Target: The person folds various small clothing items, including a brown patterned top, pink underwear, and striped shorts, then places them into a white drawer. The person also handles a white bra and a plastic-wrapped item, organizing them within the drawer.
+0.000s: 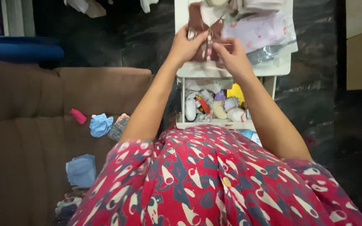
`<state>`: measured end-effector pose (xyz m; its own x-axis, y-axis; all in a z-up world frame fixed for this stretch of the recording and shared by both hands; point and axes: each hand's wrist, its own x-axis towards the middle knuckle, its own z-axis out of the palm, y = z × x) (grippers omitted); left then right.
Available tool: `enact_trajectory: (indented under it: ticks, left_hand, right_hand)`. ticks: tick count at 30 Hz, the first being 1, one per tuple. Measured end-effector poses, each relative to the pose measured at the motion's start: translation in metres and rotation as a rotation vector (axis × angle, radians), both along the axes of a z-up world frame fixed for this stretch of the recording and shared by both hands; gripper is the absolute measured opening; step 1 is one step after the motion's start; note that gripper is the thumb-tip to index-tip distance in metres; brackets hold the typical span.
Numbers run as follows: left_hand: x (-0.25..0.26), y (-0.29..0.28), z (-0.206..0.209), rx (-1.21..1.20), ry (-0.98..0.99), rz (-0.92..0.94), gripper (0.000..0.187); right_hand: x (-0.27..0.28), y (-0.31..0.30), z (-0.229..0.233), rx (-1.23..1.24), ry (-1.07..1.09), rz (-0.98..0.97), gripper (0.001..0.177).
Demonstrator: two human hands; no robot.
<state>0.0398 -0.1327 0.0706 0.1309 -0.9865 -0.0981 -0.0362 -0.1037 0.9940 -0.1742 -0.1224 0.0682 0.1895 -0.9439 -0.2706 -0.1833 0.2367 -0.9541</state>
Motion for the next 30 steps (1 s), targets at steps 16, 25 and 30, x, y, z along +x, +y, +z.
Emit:
enact_trajectory:
  ticks: [16,25,30]
  left_hand:
    - [-0.066,0.155,-0.147,0.558,0.389,-0.176,0.034]
    - [-0.076,0.118,-0.145,0.238,-0.377,0.035,0.062]
    - [-0.091,0.159,-0.097,0.088,-1.105,-0.335,0.081]
  right_hand:
    - [-0.064,0.117,-0.106,0.692,-0.238,-0.050,0.042]
    - [-0.035,0.057,-0.155,0.312,-0.211,-0.221,0.051]
    - [-0.031,0.042,-0.207,0.041,0.185,-0.077,0.037]
